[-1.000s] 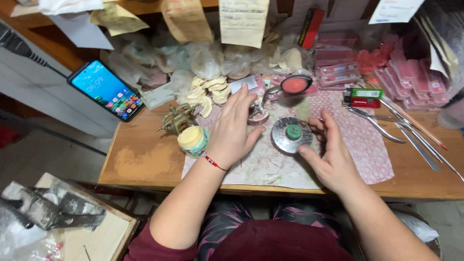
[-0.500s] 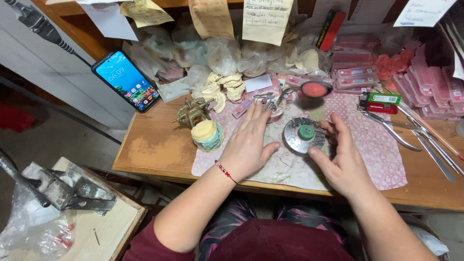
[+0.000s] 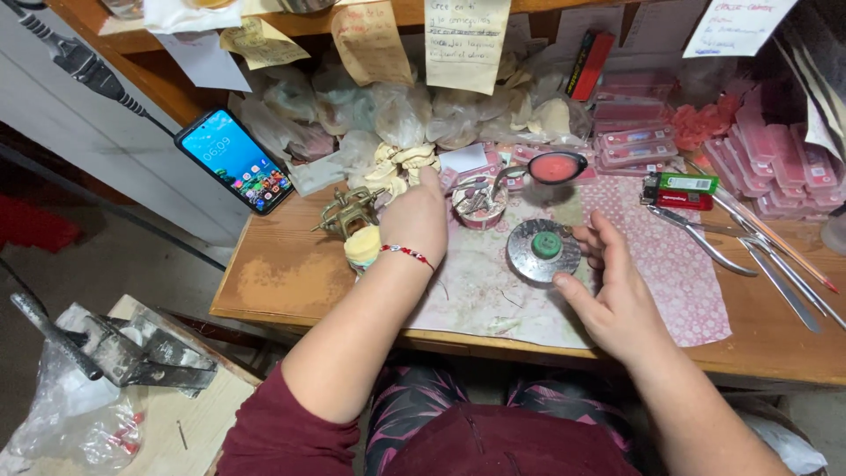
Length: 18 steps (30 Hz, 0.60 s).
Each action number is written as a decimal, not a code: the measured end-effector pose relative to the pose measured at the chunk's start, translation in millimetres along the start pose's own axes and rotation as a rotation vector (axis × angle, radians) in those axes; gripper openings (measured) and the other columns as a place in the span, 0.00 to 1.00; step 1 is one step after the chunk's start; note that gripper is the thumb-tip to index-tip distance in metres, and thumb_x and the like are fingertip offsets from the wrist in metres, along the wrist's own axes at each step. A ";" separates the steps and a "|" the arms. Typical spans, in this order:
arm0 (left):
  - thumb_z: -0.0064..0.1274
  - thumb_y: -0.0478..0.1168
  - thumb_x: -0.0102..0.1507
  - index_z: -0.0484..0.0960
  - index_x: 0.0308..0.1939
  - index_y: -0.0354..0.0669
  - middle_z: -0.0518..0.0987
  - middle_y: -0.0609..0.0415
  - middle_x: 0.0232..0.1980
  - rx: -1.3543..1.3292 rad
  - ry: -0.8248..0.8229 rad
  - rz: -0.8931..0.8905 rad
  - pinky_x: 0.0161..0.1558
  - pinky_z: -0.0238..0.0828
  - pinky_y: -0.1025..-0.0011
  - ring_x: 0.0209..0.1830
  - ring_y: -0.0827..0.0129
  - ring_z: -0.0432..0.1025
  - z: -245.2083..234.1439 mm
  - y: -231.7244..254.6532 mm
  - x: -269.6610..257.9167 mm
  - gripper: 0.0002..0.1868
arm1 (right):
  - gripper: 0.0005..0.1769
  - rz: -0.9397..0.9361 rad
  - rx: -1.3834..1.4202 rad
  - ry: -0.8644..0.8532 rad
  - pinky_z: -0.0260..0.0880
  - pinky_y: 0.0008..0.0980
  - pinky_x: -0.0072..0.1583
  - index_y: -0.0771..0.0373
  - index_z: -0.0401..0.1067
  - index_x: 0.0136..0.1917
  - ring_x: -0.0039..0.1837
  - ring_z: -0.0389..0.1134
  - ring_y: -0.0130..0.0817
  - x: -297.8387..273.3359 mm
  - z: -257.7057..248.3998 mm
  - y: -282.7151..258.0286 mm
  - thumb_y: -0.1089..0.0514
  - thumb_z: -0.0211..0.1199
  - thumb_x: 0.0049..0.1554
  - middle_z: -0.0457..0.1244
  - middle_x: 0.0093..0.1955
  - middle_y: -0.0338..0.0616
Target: Applying and shaping material on a dental model using tools at a laboratory bench.
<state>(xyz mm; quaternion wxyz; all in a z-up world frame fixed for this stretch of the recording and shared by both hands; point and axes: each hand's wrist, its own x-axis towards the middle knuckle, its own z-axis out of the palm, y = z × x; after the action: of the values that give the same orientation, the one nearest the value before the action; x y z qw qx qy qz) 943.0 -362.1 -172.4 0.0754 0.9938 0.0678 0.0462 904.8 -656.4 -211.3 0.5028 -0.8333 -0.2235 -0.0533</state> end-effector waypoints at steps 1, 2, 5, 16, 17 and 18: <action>0.43 0.37 0.67 0.64 0.49 0.45 0.82 0.42 0.36 0.047 0.016 -0.015 0.41 0.80 0.46 0.39 0.44 0.82 -6.1 1.4 -0.6 0.08 | 0.52 0.002 0.008 -0.006 0.63 0.51 0.69 0.69 0.46 0.83 0.70 0.64 0.57 0.2 -0.4 1.1 0.52 0.69 0.55 0.60 0.71 0.62; 0.42 0.36 0.66 0.65 0.49 0.45 0.82 0.43 0.35 0.094 0.032 -0.031 0.41 0.80 0.47 0.38 0.45 0.82 -12.1 2.5 -1.2 0.08 | 0.52 0.005 0.016 -0.012 0.64 0.50 0.69 0.69 0.46 0.83 0.70 0.64 0.56 0.6 -0.5 2.2 0.53 0.69 0.55 0.60 0.71 0.62; 0.41 0.31 0.67 0.72 0.44 0.40 0.82 0.38 0.34 -0.018 0.167 0.046 0.43 0.80 0.44 0.40 0.39 0.82 -58.1 25.6 -5.3 0.04 | 0.52 -0.003 0.010 -0.015 0.64 0.49 0.69 0.68 0.46 0.83 0.70 0.64 0.56 1.7 -1.3 0.0 0.52 0.69 0.55 0.60 0.71 0.62; 0.54 0.36 0.59 0.75 0.31 0.51 0.75 0.55 0.27 0.078 0.713 0.456 0.28 0.69 0.56 0.27 0.56 0.73 -23.0 45.4 -49.0 0.04 | 0.44 -0.102 0.173 -0.076 0.60 0.40 0.68 0.65 0.42 0.82 0.70 0.60 0.45 -1.2 -5.6 25.4 0.60 0.59 0.59 0.55 0.74 0.60; 0.52 0.34 0.62 0.73 0.35 0.47 0.73 0.53 0.30 -0.120 0.662 0.613 0.34 0.68 0.52 0.30 0.54 0.72 -29.5 45.1 -85.3 0.05 | 0.40 -0.106 0.238 -0.066 0.61 0.40 0.65 0.64 0.45 0.81 0.69 0.60 0.47 4.1 -1.4 24.1 0.63 0.58 0.60 0.55 0.72 0.61; 0.52 0.34 0.62 0.73 0.35 0.47 0.73 0.53 0.30 -0.095 0.665 0.533 0.34 0.68 0.52 0.30 0.54 0.72 -27.6 36.4 -115.9 0.05 | 0.40 -0.126 0.259 -0.143 0.61 0.40 0.65 0.64 0.45 0.81 0.69 0.60 0.47 3.4 -4.2 75.8 0.63 0.58 0.60 0.55 0.72 0.61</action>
<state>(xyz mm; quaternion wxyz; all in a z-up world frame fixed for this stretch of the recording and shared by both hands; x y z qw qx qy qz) 830.5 -410.2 -149.1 0.0807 0.9030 -0.1730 0.3849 940.8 -688.8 -269.9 0.5846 -0.7474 -0.3155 0.0043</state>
